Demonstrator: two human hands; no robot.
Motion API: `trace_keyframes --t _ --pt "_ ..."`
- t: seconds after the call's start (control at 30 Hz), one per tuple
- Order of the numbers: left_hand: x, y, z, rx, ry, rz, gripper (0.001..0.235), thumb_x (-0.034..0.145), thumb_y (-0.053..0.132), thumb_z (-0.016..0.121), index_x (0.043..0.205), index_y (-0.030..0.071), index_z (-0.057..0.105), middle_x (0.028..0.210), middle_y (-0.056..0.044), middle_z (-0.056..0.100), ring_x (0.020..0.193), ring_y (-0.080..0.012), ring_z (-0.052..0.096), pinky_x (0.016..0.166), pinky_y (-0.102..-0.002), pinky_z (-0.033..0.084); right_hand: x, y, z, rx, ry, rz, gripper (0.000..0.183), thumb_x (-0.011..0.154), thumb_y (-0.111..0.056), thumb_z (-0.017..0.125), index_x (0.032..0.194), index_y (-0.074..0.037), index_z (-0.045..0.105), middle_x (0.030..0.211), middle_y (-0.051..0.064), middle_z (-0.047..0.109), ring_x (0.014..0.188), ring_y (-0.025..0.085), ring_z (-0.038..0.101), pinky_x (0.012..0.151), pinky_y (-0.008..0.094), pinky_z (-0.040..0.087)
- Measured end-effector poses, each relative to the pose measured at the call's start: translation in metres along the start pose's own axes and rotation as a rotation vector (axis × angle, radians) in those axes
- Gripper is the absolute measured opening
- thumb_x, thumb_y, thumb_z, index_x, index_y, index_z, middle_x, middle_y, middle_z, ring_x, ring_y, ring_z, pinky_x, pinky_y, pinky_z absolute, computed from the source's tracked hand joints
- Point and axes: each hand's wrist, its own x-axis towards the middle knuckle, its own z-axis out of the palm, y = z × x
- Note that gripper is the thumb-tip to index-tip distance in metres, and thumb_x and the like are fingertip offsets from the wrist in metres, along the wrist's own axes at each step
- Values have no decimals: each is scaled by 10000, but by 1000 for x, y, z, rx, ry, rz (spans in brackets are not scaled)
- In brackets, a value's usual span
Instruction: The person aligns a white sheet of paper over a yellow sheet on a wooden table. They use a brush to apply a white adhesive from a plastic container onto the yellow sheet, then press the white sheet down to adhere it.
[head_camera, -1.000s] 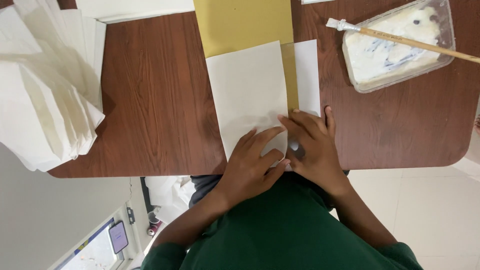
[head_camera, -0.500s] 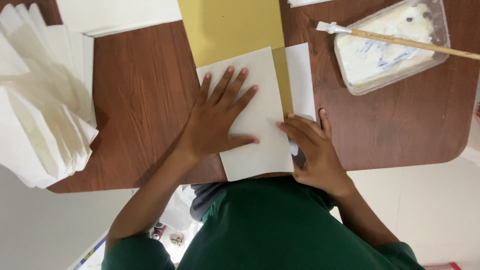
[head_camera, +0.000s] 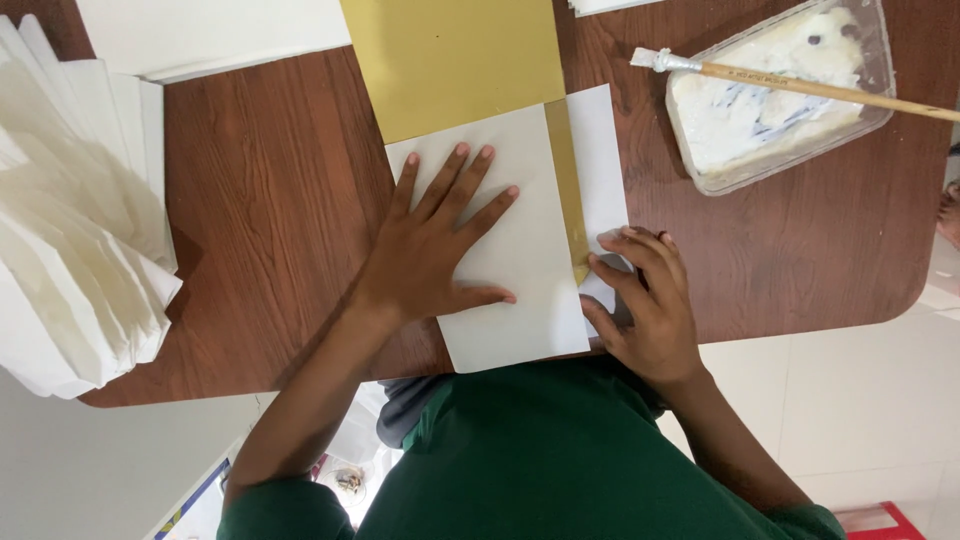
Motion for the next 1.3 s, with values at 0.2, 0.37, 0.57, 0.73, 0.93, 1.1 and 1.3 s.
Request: trace_keyframes --t 0.2,0.37,0.57,0.73,0.93,1.1,1.3 --pt "-1 -3 4 -14 21 20 1063 788 895 571 1624 280 342 1732 -90 181 1594 -338 158 1257 -628 -28 -3 2 2 4 14 -4 419 834 -208 872 1221 -102 749 1342 68 656 1358 360 552 1252 549 266" --pt "0 0 -1 -15 8 26 1044 798 883 573 1621 282 347 1733 -80 180 1595 -335 154 1254 -642 -23 0 -2 -1 23 19 4 413 833 -178 872 1216 -86 748 1335 89 660 1358 371 551 1247 552 259" --pt "1 1 1 -4 15 14 1032 819 881 547 1629 274 340 1737 -85 174 1599 -328 143 1246 -636 -53 2 -3 -2 9 9 17 417 825 -193 880 1208 -90 753 1330 75 672 1352 352 560 1254 536 252" --pt "1 3 1 -13 39 -5 1023 834 882 533 1635 278 331 1738 -81 166 1601 -311 140 1249 -623 -54 5 -8 -6 26 -3 29 431 835 -167 862 1235 -75 731 1311 97 667 1328 372 571 1237 560 269" --pt "-1 2 3 -34 100 -6 1034 816 893 548 1618 265 370 1728 -81 207 1594 -296 180 1260 -613 -20 22 -16 -24 -18 -66 0 336 866 -82 778 1197 -47 732 1245 115 689 1260 374 619 1176 541 343" --pt "-3 2 1 -57 134 22 1032 822 870 578 1619 249 366 1724 -89 219 1593 -301 195 1266 -618 -6 74 -25 -30 0 14 -217 312 933 -35 622 1226 -56 728 1253 100 659 1173 333 662 1030 462 493" --pt "-7 -3 5 -9 198 103 1039 894 864 546 1635 158 367 1713 -137 172 1601 -317 159 1275 -633 66 208 -65 0 -129 -76 -464 363 922 118 483 1270 46 557 1386 232 489 1224 470 483 844 582 470"
